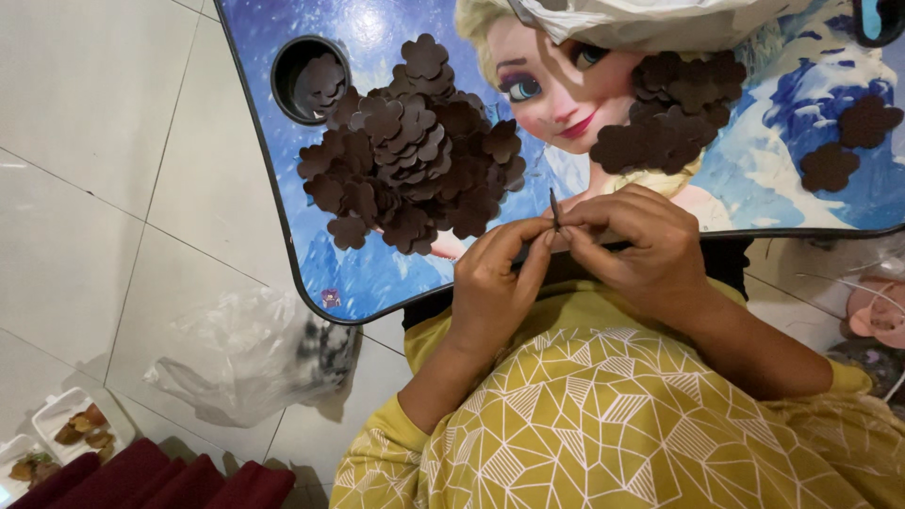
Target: The person sits on the floor with a cartoon-printed lap tray, folding brown flower-shaped paper cutouts one at a time by hand, creasing each petal piece and placing the folded pieces into piles on the tray alongside a plastic bag of unfolded cutouts.
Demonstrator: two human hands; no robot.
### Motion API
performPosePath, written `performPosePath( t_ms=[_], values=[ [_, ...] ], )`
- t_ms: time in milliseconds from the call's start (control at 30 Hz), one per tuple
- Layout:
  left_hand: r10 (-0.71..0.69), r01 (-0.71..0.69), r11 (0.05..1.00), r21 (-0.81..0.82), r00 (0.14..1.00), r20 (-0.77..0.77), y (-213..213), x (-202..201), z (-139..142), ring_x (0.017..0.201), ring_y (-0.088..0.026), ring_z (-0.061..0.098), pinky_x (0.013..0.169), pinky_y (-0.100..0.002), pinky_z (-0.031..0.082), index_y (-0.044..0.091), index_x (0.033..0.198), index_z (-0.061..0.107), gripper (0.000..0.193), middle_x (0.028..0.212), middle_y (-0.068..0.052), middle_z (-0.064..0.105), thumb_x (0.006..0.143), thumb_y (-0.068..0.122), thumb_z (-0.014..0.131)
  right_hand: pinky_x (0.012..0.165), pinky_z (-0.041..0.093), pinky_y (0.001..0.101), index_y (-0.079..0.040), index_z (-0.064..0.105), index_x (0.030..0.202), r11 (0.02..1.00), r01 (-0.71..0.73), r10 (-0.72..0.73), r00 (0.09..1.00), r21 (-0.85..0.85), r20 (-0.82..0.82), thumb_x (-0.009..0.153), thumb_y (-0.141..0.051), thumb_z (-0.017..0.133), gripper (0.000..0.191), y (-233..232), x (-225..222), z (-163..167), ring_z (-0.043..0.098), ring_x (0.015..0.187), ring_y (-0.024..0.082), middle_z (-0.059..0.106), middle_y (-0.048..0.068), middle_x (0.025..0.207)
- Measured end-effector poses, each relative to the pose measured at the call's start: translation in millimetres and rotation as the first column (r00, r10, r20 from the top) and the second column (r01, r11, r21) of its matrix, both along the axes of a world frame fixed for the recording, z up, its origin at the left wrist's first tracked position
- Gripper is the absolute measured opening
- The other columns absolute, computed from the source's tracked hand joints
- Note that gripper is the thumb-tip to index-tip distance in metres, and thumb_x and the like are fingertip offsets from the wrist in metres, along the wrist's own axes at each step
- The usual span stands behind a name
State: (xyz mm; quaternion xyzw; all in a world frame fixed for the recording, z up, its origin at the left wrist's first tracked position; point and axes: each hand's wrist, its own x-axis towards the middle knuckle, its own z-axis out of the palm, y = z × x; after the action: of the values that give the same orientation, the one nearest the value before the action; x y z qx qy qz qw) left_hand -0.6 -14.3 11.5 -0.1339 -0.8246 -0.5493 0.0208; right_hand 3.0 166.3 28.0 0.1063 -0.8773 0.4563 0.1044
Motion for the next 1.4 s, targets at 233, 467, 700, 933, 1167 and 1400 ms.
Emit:
performPosePath(
  t_ms=[233,467,700,933,1167,1400],
  values=[
    [-0.008,0.004,0.999,0.042,0.996,0.088,-2.2,0.6,-0.4,0.089,-0.023,0.076,0.077,-0.032,0.059,0.004,0.11,0.071,0.012,0.103,-0.009,0.076,0.098,0.006,0.07,0.079,0.055,0.0339,-0.003,0.073,0.101,0.999,-0.042,0.042,0.999,-0.003,-0.022,0.086,-0.001,0.08,0.016,2.9,-2.1,0.9,0.072,0.087,0.023,0.076,0.01,0.101],
    [-0.012,0.006,0.999,0.047,0.993,0.114,-2.2,1.2,1.5,0.085,-0.02,0.075,0.075,-0.031,0.058,0.004,0.109,0.072,0.011,0.101,-0.009,0.076,0.098,0.008,0.071,0.076,0.054,0.0341,-0.003,0.075,0.101,0.998,-0.05,0.051,0.998,0.04,-0.034,0.084,0.0,0.08,0.018,3.0,-0.7,3.4,0.071,0.083,0.023,0.076,0.008,0.097],
    [-0.007,-0.001,0.998,0.066,0.993,0.119,-1.4,1.6,1.0,0.086,-0.019,0.075,0.075,-0.03,0.059,0.004,0.109,0.072,0.012,0.101,-0.009,0.077,0.098,0.008,0.072,0.076,0.053,0.0349,-0.002,0.074,0.101,0.998,-0.052,0.054,0.998,0.044,-0.037,0.083,-0.001,0.082,0.02,3.5,-0.9,1.9,0.07,0.082,0.023,0.075,0.009,0.095],
    [0.013,-0.018,0.999,0.049,0.995,0.104,0.5,2.2,-2.4,0.089,-0.02,0.077,0.079,-0.031,0.059,0.004,0.109,0.073,0.014,0.102,-0.01,0.076,0.096,0.008,0.073,0.077,0.053,0.0353,-0.002,0.073,0.1,0.998,-0.052,0.054,0.997,0.04,-0.058,0.085,-0.001,0.081,0.017,2.3,-1.2,0.5,0.07,0.082,0.024,0.075,0.009,0.096],
    [0.012,-0.016,0.996,-0.088,0.999,-0.052,1.7,0.7,-3.7,0.083,-0.026,0.072,0.073,-0.035,0.057,0.006,0.103,0.07,0.011,0.095,-0.009,0.073,0.093,0.007,0.075,0.071,0.052,0.0355,-0.002,0.073,0.096,0.997,-0.046,0.049,0.998,0.062,-0.042,0.084,-0.002,0.082,0.014,1.7,-1.8,0.0,0.067,0.077,0.024,0.073,0.009,0.09],
    [-0.038,0.003,0.978,-0.207,0.986,-0.161,0.1,0.7,-2.2,0.089,-0.028,0.069,0.078,-0.038,0.056,0.007,0.106,0.067,0.014,0.099,-0.007,0.071,0.095,0.007,0.075,0.068,0.052,0.0344,-0.002,0.074,0.096,0.999,-0.029,0.026,0.998,0.041,0.061,0.084,-0.002,0.081,0.013,3.0,-0.6,-0.1,0.067,0.076,0.024,0.072,0.01,0.088]
  ],
)
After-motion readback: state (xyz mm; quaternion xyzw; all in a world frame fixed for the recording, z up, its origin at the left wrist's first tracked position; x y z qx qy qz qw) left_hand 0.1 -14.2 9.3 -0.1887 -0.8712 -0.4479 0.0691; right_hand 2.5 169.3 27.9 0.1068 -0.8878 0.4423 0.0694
